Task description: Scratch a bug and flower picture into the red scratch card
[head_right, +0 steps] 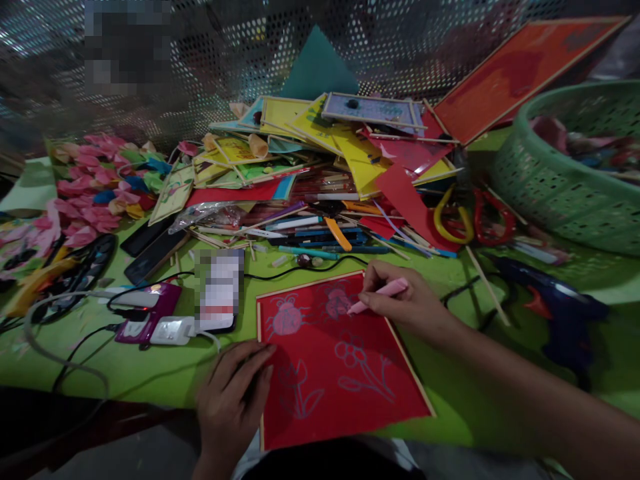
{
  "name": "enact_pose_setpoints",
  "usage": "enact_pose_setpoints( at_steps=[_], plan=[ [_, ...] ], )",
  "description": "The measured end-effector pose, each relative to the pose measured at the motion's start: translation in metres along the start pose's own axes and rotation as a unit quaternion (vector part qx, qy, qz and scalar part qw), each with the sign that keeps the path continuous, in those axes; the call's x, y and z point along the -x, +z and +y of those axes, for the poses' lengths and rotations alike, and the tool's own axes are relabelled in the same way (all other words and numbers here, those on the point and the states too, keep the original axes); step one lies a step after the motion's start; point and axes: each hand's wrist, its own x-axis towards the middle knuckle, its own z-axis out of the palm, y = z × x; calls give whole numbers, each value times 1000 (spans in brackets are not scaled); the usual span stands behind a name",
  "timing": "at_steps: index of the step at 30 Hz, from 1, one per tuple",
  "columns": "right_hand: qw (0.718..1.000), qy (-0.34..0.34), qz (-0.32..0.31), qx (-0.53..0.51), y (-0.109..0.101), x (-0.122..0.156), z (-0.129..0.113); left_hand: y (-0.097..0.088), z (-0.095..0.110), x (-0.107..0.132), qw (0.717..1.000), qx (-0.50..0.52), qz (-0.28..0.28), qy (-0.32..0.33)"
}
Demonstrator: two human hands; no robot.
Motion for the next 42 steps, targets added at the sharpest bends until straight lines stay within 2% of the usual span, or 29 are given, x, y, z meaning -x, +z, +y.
enact_pose_setpoints(
  at_steps=[11, 29, 42],
  plan=[
    [1000, 0, -3, 13, 0, 0, -2, 0, -2, 0, 1000, 0, -9, 12],
    [1000, 4, -6, 14, 0, 0, -6, 0, 0, 1, 1000, 6, -2, -3],
    [1000, 2, -10, 16, -1, 1, -1, 0, -1, 1, 1000, 6, -4, 1]
  ],
)
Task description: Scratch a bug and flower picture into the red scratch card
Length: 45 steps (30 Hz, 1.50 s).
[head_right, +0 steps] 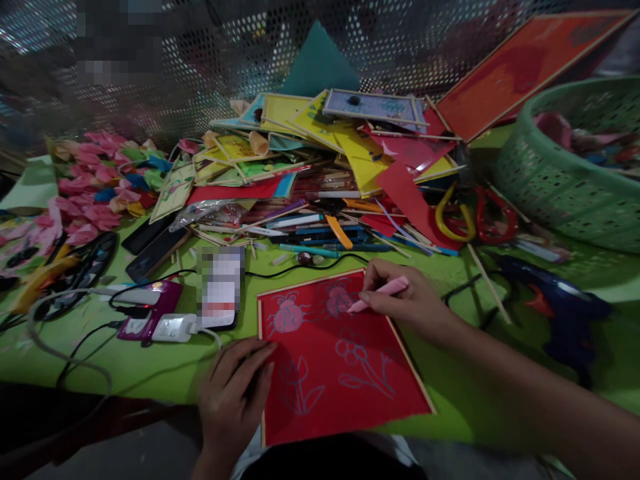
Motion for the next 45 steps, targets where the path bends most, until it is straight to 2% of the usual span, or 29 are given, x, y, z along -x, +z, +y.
enact_pose_setpoints(
  at_steps=[45],
  plan=[
    [1000, -5, -5, 3, 1, -1, 0, 1, 0, 1, 1000, -6, 2, 8]
  ],
)
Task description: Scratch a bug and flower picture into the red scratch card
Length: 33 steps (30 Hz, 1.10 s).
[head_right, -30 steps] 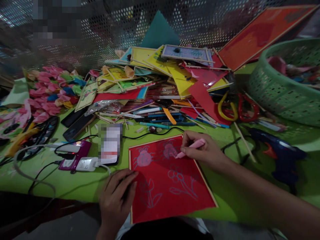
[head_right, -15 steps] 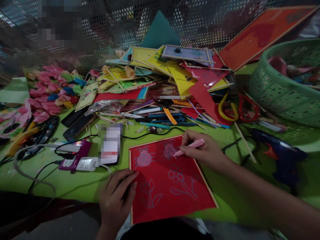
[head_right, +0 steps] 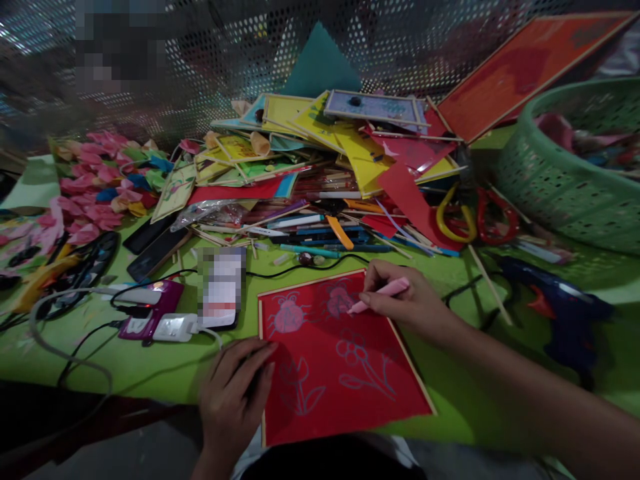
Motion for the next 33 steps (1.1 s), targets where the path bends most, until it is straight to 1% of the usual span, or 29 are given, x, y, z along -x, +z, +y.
enact_pose_setpoints(
  at_steps=[9, 16, 33],
  plan=[
    [1000, -2, -5, 21, -4, 0, 3, -1, 0, -1, 1000, 3, -2, 0],
    [1000, 10, -3, 3, -1, 0, 2, 0, -1, 0, 1000, 3, -4, -1],
    [1000, 3, -12, 1, 0, 1, -1, 1, -1, 1, 1000, 1, -5, -12]
  ],
)
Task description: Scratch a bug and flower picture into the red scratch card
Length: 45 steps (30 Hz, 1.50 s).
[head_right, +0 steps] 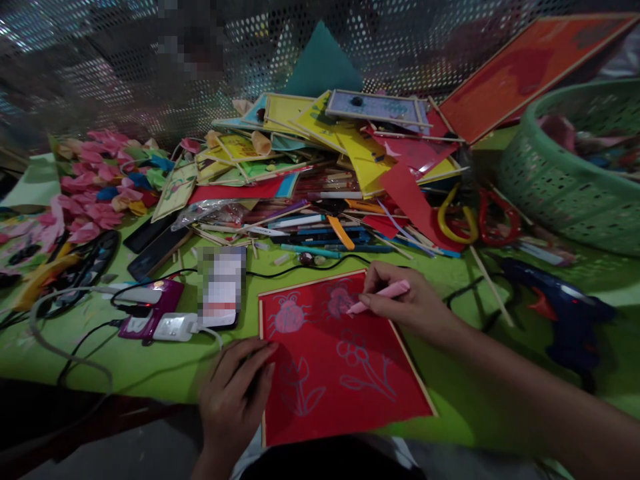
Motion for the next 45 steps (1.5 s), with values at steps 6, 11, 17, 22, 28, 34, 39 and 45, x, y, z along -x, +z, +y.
enact_pose_setpoints(
  at_steps=[6, 11, 17, 22, 28, 34, 39, 45],
  plan=[
    [1000, -7, 7, -5, 0, 0, -4, -2, 2, -1, 1000, -5, 6, 1],
    [1000, -3, 7, 6, -2, 1, -1, -1, 1, -1, 1000, -7, 1, 3],
    [1000, 14, 20, 3, -2, 3, 2, -1, 0, -1, 1000, -2, 0, 9],
    [1000, 3, 7, 1, 0, 1, 1, -1, 1, 0, 1000, -1, 1, 5],
    [1000, 5, -2, -9, 0, 1, 1, -1, 1, -2, 1000, -4, 3, 4],
    [1000, -5, 1, 4, 0, 0, 1, -1, 2, -1, 1000, -3, 5, 5],
    [1000, 1, 2, 14, 0, 0, -2, -1, 0, 1, 1000, -5, -4, 6],
    [1000, 3, 5, 17, 0, 1, 0, -1, 1, -1, 1000, -6, 7, 2]
  ],
)
